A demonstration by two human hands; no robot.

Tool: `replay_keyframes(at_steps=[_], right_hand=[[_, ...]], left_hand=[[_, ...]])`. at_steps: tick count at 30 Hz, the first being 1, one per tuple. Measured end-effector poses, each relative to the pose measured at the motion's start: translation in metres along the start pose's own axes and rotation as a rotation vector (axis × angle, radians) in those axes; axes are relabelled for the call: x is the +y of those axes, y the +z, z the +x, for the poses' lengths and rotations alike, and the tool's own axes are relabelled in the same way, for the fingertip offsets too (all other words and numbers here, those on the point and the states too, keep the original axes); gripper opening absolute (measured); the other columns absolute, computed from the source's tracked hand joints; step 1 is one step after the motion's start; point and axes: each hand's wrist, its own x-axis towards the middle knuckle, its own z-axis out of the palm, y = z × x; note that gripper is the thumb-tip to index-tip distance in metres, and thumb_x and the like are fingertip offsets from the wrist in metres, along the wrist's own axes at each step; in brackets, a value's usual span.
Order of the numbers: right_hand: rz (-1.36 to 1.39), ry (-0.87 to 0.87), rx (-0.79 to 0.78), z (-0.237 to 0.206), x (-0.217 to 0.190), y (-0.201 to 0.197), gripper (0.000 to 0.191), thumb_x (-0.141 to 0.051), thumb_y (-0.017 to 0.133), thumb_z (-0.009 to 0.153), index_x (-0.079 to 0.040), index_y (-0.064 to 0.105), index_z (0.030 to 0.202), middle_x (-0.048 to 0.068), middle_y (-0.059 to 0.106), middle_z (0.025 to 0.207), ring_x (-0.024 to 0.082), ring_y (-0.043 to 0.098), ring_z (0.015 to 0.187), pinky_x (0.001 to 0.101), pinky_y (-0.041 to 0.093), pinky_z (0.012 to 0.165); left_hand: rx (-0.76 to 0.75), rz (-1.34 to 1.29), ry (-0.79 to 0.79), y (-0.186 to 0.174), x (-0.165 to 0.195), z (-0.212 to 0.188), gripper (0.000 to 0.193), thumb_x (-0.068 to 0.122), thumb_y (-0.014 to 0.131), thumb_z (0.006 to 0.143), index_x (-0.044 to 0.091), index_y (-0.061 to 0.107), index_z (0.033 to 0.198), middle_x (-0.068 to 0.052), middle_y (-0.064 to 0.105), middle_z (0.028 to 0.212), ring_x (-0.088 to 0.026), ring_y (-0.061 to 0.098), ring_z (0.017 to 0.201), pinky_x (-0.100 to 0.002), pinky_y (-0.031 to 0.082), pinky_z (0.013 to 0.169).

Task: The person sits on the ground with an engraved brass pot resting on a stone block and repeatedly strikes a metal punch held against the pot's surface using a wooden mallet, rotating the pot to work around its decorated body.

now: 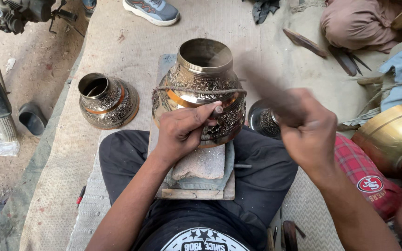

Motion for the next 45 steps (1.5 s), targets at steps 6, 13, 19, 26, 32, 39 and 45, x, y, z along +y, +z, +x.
replay_keyframes(at_steps=[6, 13, 19, 26, 32, 39, 45], right_hand=[[-0.071, -0.008, 0.029, -0.003, -0.004, -0.002, 0.028, -0.001, 0.068, 0.090, -0.010, 0.066, 0.117, 0.007, 0.070, 0.093, 0.022, 0.071, 0.085, 0.0334, 0.052, 0.081], [-0.198, -0.036, 0.049, -0.005, -0.006, 0.002, 0.032, 0.001, 0.071, 0.080, -0.007, 0.066, 0.111, 0.009, 0.071, 0.089, 0.023, 0.070, 0.084, 0.0347, 0.050, 0.076], [-0.206, -0.038, 0.059, -0.006, -0.001, 0.004, 0.029, 0.001, 0.071, 0.080, -0.007, 0.065, 0.108, 0.007, 0.071, 0.087, 0.024, 0.069, 0.081, 0.0365, 0.051, 0.073], [-0.363, -0.071, -0.019, 0.003, -0.001, -0.006, 0.037, 0.008, 0.075, 0.076, -0.009, 0.072, 0.109, 0.009, 0.071, 0.085, 0.023, 0.072, 0.076, 0.0343, 0.051, 0.073], [0.311, 0.050, 0.072, 0.021, 0.017, -0.002, 0.034, 0.004, 0.075, 0.086, -0.007, 0.065, 0.117, 0.002, 0.071, 0.099, 0.008, 0.068, 0.091, 0.0254, 0.055, 0.084], [-0.067, -0.065, 0.028, 0.020, 0.032, -0.003, 0.024, 0.008, 0.079, 0.090, -0.003, 0.069, 0.108, 0.002, 0.070, 0.095, 0.011, 0.065, 0.087, 0.0285, 0.053, 0.084], [-0.348, -0.025, -0.023, 0.009, 0.018, 0.003, 0.036, 0.007, 0.077, 0.079, -0.008, 0.073, 0.112, 0.012, 0.070, 0.088, 0.026, 0.069, 0.085, 0.0338, 0.052, 0.074]], left_hand=[[-0.023, -0.052, -0.013, -0.001, 0.002, 0.002, 0.057, -0.017, 0.062, 0.080, 0.009, 0.068, 0.131, -0.007, 0.078, 0.104, -0.017, 0.080, 0.091, -0.029, 0.062, 0.083], [-0.033, -0.038, -0.027, -0.003, 0.004, 0.004, 0.056, -0.015, 0.064, 0.079, 0.009, 0.069, 0.129, -0.007, 0.079, 0.100, -0.017, 0.079, 0.091, -0.030, 0.061, 0.082], [-0.028, -0.033, -0.027, -0.001, 0.004, 0.006, 0.054, -0.012, 0.067, 0.083, 0.012, 0.069, 0.131, -0.006, 0.079, 0.101, -0.017, 0.079, 0.091, -0.029, 0.061, 0.081], [-0.029, -0.001, -0.023, 0.002, 0.005, 0.010, 0.052, -0.008, 0.072, 0.085, 0.015, 0.068, 0.133, -0.006, 0.080, 0.104, -0.016, 0.078, 0.088, -0.029, 0.060, 0.078], [-0.001, -0.019, -0.104, 0.005, 0.004, 0.013, 0.061, -0.011, 0.065, 0.082, 0.015, 0.066, 0.137, -0.005, 0.079, 0.100, -0.015, 0.080, 0.088, -0.028, 0.062, 0.079], [-0.003, 0.059, -0.094, 0.006, 0.007, 0.014, 0.059, -0.008, 0.071, 0.081, 0.017, 0.068, 0.134, -0.008, 0.077, 0.095, -0.018, 0.078, 0.082, -0.031, 0.060, 0.076], [-0.006, 0.037, -0.071, 0.001, 0.013, 0.014, 0.058, -0.010, 0.068, 0.083, 0.015, 0.067, 0.135, -0.008, 0.079, 0.104, -0.017, 0.079, 0.087, -0.030, 0.061, 0.079]])
